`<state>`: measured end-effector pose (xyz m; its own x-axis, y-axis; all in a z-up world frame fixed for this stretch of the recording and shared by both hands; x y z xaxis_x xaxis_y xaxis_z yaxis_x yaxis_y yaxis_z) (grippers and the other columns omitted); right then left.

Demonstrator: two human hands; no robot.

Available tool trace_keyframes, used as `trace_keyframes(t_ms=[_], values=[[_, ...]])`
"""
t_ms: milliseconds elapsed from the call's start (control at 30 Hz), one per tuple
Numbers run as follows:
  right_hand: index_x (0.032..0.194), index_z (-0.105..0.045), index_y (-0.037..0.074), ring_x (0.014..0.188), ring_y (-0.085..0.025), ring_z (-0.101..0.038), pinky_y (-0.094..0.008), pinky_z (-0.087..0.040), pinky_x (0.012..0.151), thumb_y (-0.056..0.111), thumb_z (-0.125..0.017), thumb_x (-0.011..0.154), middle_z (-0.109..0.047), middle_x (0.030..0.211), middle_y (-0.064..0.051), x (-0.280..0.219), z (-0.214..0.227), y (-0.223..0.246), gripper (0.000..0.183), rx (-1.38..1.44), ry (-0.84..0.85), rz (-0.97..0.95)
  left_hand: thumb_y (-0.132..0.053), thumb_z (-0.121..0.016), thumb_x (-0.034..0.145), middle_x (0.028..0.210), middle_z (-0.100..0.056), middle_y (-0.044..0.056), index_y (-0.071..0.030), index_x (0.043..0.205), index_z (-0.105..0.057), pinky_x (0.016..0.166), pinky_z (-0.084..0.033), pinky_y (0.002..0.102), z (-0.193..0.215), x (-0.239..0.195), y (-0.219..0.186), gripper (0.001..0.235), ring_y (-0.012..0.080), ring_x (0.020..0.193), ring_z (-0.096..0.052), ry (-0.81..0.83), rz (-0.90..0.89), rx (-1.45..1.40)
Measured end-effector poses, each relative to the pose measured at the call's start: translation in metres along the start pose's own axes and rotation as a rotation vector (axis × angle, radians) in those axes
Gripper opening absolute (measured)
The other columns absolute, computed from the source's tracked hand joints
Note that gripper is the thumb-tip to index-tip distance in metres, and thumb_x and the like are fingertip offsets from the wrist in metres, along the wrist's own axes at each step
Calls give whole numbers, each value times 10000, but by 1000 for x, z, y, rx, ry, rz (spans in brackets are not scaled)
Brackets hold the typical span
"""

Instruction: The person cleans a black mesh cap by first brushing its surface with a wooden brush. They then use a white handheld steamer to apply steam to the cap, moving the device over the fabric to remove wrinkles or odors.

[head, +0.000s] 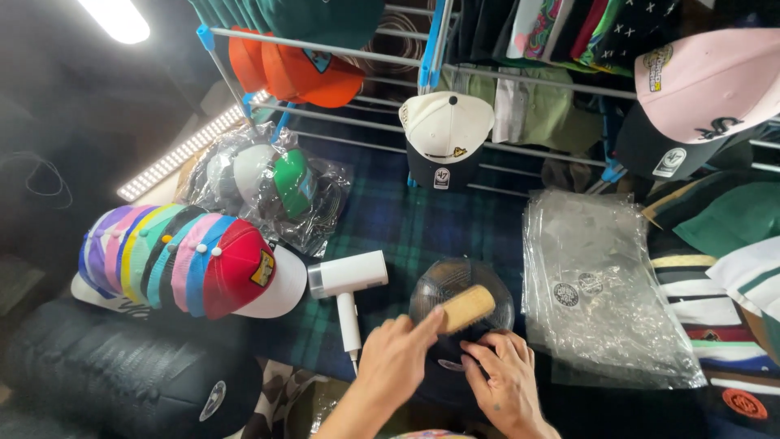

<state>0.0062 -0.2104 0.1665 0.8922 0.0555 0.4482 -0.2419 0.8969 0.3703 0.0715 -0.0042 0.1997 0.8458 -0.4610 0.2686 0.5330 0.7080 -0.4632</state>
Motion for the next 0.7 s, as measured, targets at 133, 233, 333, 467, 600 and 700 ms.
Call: trace_keyframes(t_ms=[133, 233, 333, 467, 600, 700], values=[[1096, -787, 238, 1165, -226, -576, -420, -460, 960, 286, -715, 886, -631, 1055, 47, -6, 1, -1, 227, 11, -5, -13, -128, -548, 934, 886, -652, 223, -155, 1483, -471, 575, -490, 605, -11, 49, 42, 555, 478, 689, -653, 67, 278, 122], [1093, -777, 231, 1184, -239, -595, -405, -455, 964, 290, -717, 878, -622, 1073, 17, 5, 1, -3, 231, -6, -33, 43, -273, -581, 969, 849, -620, 105, -284, 1404, -557, 512, -505, 572, 7, 77, 26, 436, 420, 632, -640, 76, 47, 109], [1092, -777, 217, 1164, -233, -590, -395, -457, 942, 288, -701, 892, -635, 1083, 35, -5, 6, 7, 225, 21, -1, 20, -162, -490, 903, 869, -676, 175, -245, 1477, -517, 540, -552, 580, -15, 81, 34, 581, 449, 652, -676, 255, 38, 130], [1116, -781, 213, 1256, -255, -576, -436, -462, 968, 270, -680, 911, -638, 1115, 12, -10, 7, 5, 235, 49, 8, -6, -134, -348, 955, 1078, -707, 194, -147, 1218, -547, 863, -520, 590, 2, 110, 51, 330, 485, 1020, -675, 544, 533, 51], [1112, -801, 245, 1298, -276, -573, -435, -461, 934, 291, -679, 914, -688, 1145, 8, -16, 3, 4, 237, 110, 78, -74, -152, -462, 902, 950, -647, 98, -322, 1434, -477, 738, -518, 545, 31, 115, -6, 559, 414, 896, -646, 416, 133, 17], [1104, -784, 214, 1322, -276, -558, -456, -462, 979, 218, -705, 891, -665, 1158, 4, -17, 2, 8, 228, 53, 36, -41, -360, -430, 1047, 1286, -664, 46, -414, 1483, -547, 816, -541, 450, 39, 143, -63, 455, 308, 1141, -641, 909, 13, 169]])
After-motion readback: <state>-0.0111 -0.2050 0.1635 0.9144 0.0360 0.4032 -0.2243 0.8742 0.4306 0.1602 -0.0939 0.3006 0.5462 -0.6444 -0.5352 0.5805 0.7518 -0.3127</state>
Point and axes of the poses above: each hand's wrist, its own x-axis towards the middle knuckle, its own z-axis out of the back of the hand, y = z × x, the point moved 1 cm from there along x, towards the middle knuckle
